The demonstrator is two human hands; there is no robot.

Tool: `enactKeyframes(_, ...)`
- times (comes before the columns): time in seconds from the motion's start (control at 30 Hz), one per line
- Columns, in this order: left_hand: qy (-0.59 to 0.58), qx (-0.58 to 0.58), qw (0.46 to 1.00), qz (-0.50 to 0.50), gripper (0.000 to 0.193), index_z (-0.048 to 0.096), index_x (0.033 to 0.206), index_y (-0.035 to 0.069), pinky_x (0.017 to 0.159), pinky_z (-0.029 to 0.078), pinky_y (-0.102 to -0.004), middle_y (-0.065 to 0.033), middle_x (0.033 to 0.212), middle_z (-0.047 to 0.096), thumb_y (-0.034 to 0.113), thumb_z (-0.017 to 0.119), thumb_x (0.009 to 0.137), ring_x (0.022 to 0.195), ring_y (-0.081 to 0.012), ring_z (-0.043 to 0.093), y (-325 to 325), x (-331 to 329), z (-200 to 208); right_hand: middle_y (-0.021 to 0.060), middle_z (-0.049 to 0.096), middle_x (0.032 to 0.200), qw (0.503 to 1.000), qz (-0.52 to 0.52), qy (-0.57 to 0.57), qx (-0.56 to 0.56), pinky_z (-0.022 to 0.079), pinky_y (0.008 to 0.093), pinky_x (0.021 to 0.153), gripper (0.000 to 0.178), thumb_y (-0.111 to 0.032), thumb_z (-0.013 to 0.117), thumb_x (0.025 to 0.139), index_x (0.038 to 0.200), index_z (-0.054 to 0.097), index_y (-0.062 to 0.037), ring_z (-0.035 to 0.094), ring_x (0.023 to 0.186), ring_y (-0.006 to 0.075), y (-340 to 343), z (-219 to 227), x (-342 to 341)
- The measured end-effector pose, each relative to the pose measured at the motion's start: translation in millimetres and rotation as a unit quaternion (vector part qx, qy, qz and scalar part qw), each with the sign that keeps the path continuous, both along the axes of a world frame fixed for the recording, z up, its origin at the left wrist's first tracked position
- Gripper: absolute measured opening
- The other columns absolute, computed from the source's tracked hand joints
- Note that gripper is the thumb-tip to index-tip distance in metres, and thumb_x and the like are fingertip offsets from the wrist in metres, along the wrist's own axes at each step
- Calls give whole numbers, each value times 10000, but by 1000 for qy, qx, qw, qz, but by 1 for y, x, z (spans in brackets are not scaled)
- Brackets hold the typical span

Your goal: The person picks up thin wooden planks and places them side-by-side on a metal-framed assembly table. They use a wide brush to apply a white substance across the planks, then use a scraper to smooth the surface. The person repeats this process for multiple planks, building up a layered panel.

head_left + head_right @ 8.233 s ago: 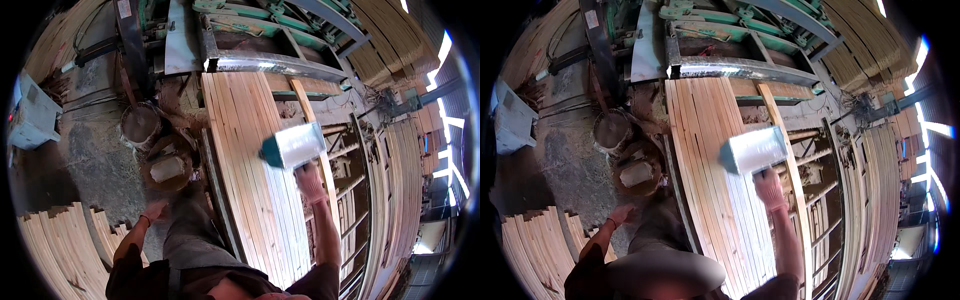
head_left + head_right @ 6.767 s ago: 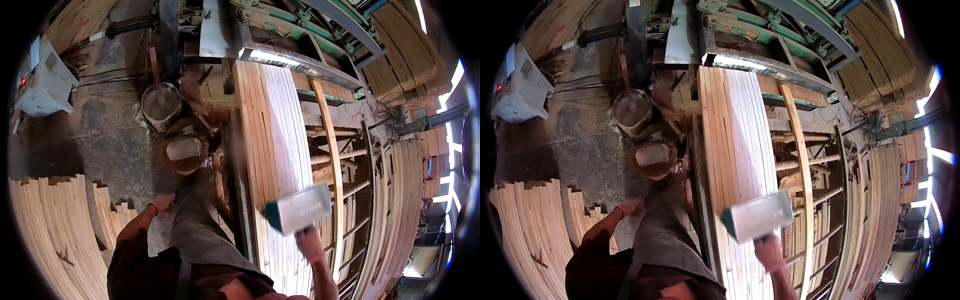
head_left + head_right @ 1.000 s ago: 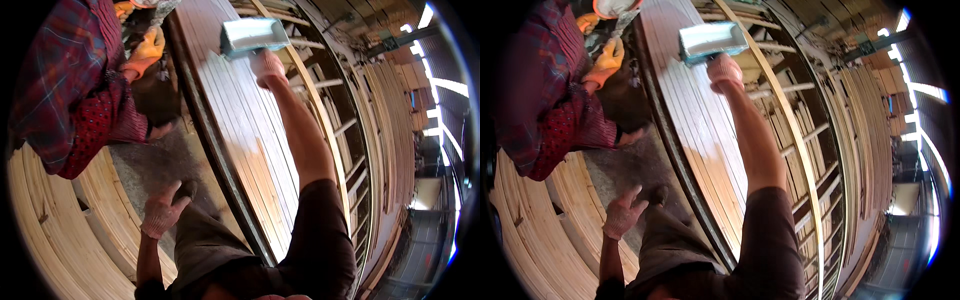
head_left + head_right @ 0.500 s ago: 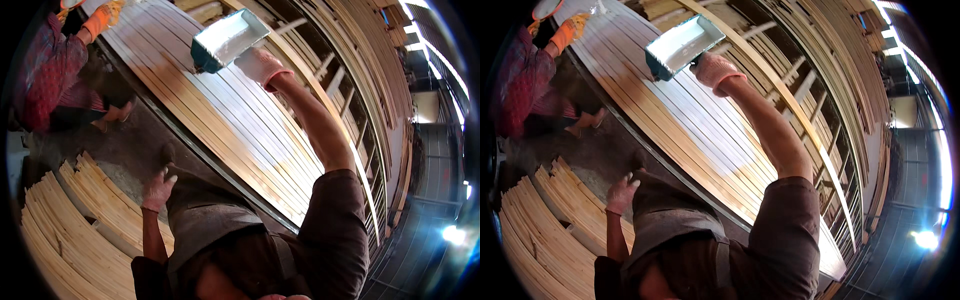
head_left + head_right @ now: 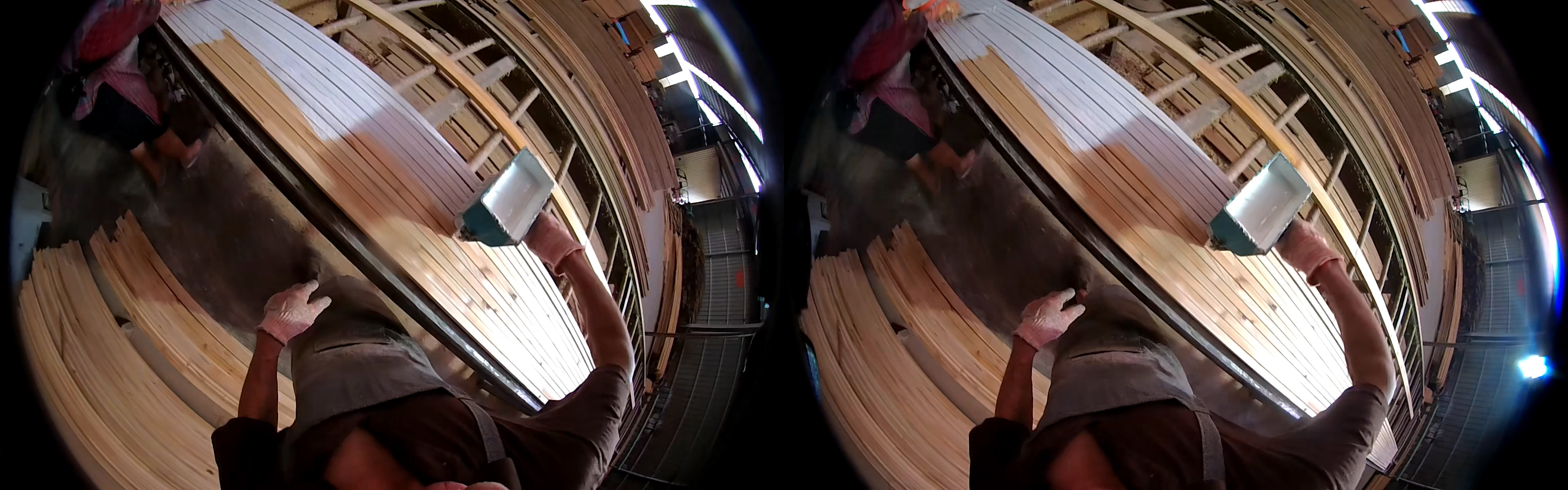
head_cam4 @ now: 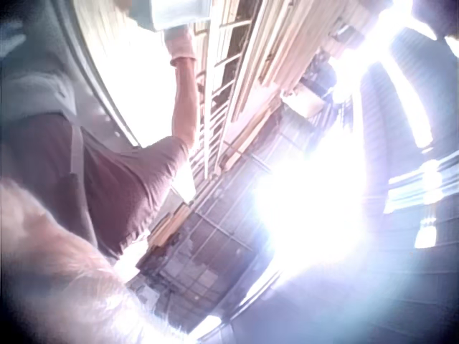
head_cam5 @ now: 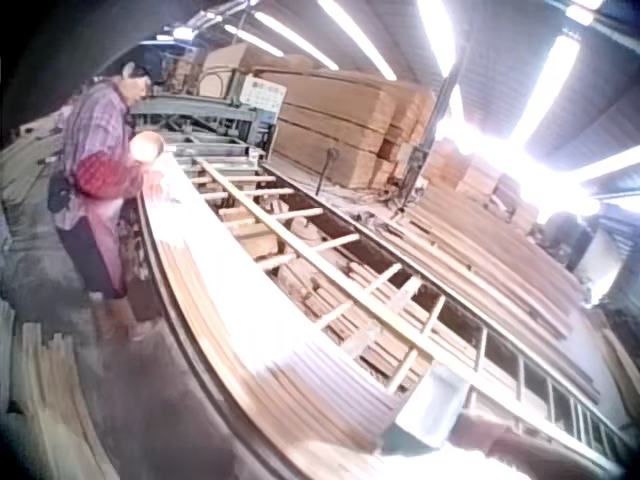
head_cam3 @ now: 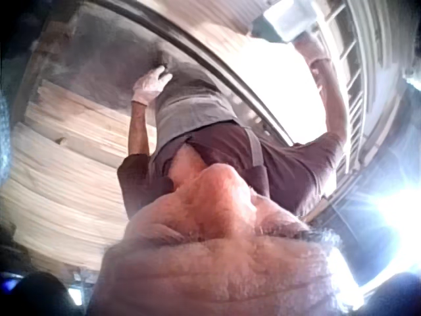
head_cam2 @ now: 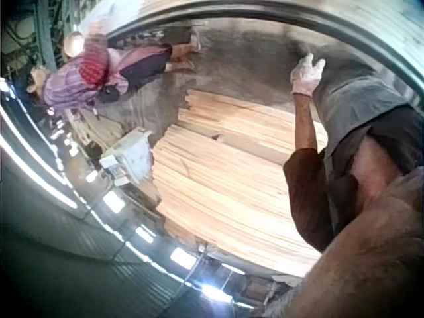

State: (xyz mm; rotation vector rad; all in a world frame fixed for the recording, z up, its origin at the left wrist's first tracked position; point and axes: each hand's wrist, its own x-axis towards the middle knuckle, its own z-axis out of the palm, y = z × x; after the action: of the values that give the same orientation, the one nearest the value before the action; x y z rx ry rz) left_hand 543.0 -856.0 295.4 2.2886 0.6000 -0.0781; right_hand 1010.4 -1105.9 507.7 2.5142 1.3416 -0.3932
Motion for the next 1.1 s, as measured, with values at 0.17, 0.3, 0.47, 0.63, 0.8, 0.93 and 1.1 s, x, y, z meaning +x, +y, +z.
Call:
enactKeyframes(0.17,77,-66,994,47,535,666,1214,47,883,545,-465,-192,1162,702,489,636,912,1050,-398,675,-138,-28,16,161,718,1143,987,33,149,48,536,416,990,298,-260,579,1024,1236,655,-65,669,1104,260,-20,16,-4)
enactKeyframes(0.3,184,-183,949,179,615,622,1359,88,1066,447,-441,-181,1348,638,499,611,903,1273,-357,584,-241,-61,27,161,742,1020,977,-31,188,98,571,456,879,379,-339,535,1028,1188,673,-24,705,905,290,-17,-5,-6)
enactKeyframes(0.47,57,-208,947,237,426,643,1320,32,986,505,-372,-183,1286,674,285,616,978,1185,-306,646,-351,-85,2,144,724,931,976,175,-57,113,577,393,785,363,-326,540,1031,1144,689,-15,695,839,234,-157,-78,84)
enactKeyframes(0.63,-150,-220,934,238,395,622,1338,-17,1004,505,-303,-127,1253,698,127,671,973,1169,-186,653,-497,4,122,127,723,1054,986,96,109,84,576,293,854,260,-233,548,1039,1131,675,-24,691,937,176,-329,-25,35)
enactKeyframes(0.8,-237,-40,962,-127,475,649,1298,24,914,602,-370,-141,1204,724,259,765,902,1015,-287,727,-651,111,262,131,702,1180,981,119,112,108,560,360,943,259,-174,577,1009,1210,649,-26,685,1073,243,-572,-42,63)
enactKeyframes(0.93,-276,195,857,-388,366,679,1172,23,687,592,-390,-127,1092,709,318,627,961,839,-243,682,-793,166,345,166,604,1382,864,406,-272,-125,374,428,1178,407,-107,536,960,1351,580,-3,553,1309,305,-711,-30,96)
enactKeyframes(1.1,-226,181,829,-478,322,685,1074,34,636,578,-400,-122,1024,701,323,602,961,808,-239,670,-938,168,383,67,451,1558,935,290,-144,-141,214,369,1273,635,31,553,938,1529,415,-156,378,1474,242,-695,-7,77)
